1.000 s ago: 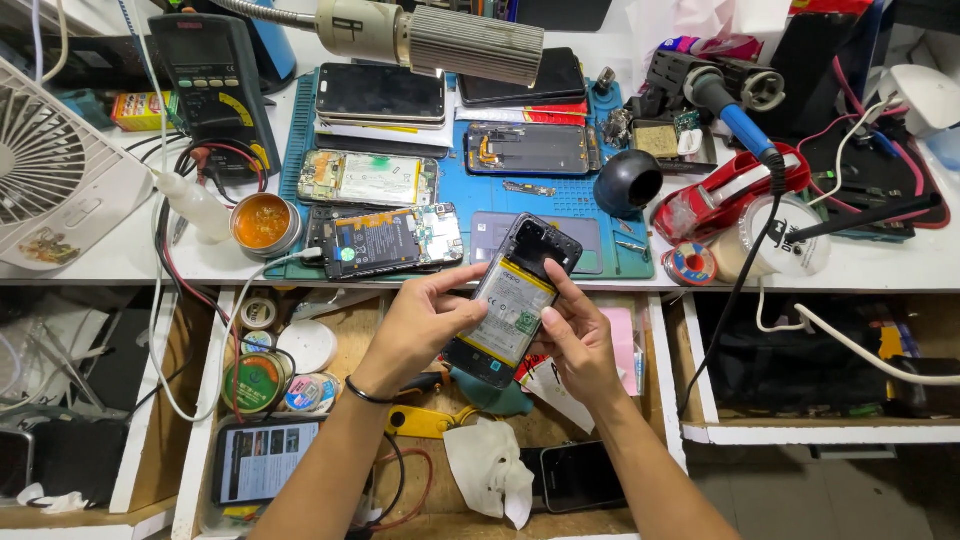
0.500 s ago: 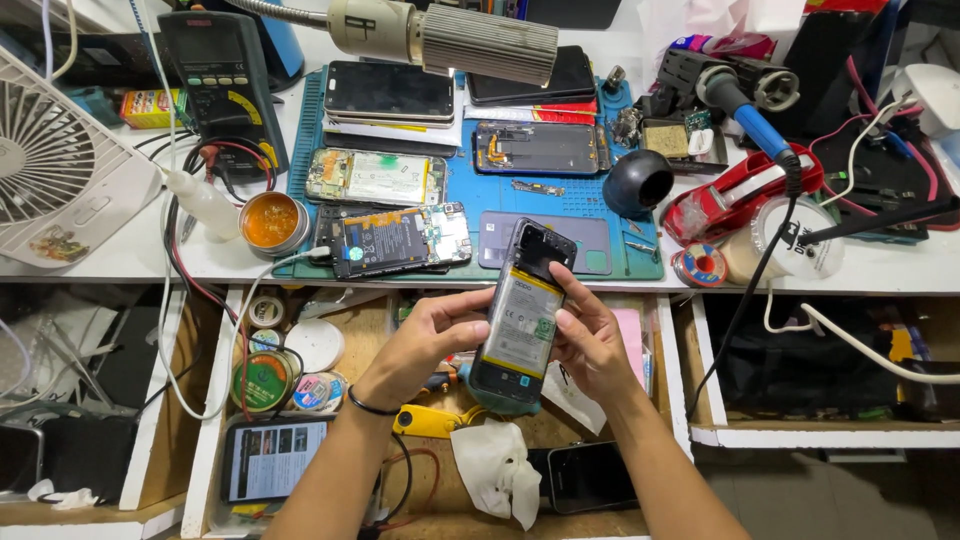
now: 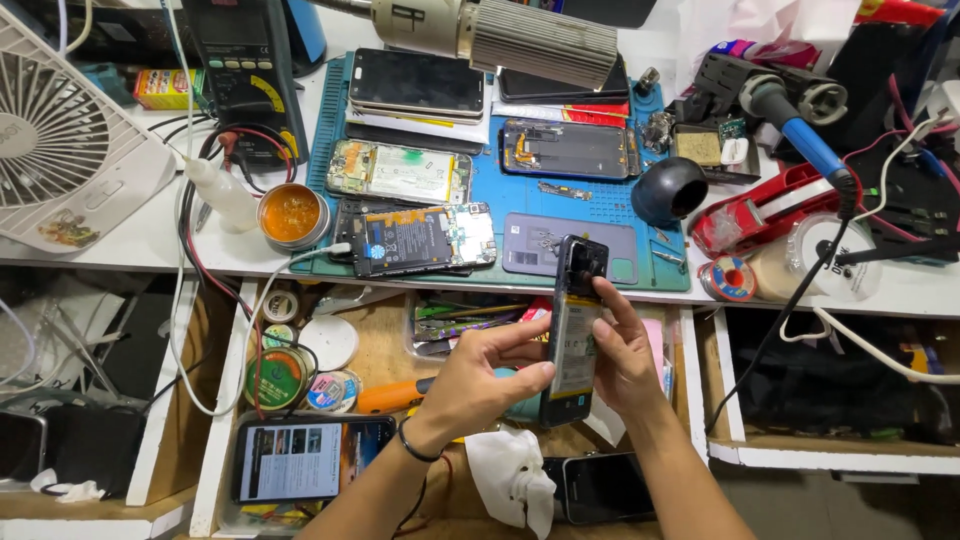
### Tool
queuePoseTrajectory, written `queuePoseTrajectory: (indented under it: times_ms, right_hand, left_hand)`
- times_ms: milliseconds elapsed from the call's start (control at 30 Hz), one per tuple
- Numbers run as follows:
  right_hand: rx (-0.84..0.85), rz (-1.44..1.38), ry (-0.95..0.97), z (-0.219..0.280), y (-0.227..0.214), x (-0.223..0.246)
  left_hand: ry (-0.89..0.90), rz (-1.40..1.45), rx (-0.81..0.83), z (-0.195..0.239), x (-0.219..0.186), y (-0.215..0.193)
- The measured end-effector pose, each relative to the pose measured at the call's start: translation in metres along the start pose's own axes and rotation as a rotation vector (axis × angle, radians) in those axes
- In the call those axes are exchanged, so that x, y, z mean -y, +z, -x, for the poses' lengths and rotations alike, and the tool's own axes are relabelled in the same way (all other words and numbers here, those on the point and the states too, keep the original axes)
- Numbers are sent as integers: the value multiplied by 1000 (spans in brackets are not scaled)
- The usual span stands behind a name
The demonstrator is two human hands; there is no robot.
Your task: The person handles a disassembled smartphone, repeatedly picking up and placing small screws on the workbench. They rotate the phone to inspect the back and sides, then use a small tool to work on the camera module area. The person continues to manipulate the phone and screws throughout the clip.
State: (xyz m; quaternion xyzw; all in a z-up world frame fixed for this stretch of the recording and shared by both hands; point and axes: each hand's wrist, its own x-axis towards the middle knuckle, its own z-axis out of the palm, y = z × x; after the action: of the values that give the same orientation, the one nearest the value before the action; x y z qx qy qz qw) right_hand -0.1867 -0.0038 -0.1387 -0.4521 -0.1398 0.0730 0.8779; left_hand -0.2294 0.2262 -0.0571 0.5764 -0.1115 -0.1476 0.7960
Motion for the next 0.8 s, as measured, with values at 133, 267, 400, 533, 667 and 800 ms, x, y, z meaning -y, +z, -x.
queuePoseTrajectory:
  times_ms: [133, 267, 400, 533, 667, 800]
  right_hand:
    - [-25, 8, 10, 0, 7, 3]
    - [-57, 86, -40, 1, 8, 5]
    - [-127, 314, -116, -2, 25, 9]
    - [-178, 448, -150, -1, 46, 18]
    - [-248, 556, -44, 3, 68, 30]
    - [-278, 508, 9, 3, 80, 35]
  left_hand:
    - [-19, 21, -40, -2, -4, 2]
    - [-47, 25, -84, -4, -7, 4]
    - [9, -105, -173, -7, -14, 3]
    - [77, -255, -276, -1, -16, 17]
    - [140, -846, -350, 5, -15, 39]
    - [220, -994, -321, 5, 0, 43]
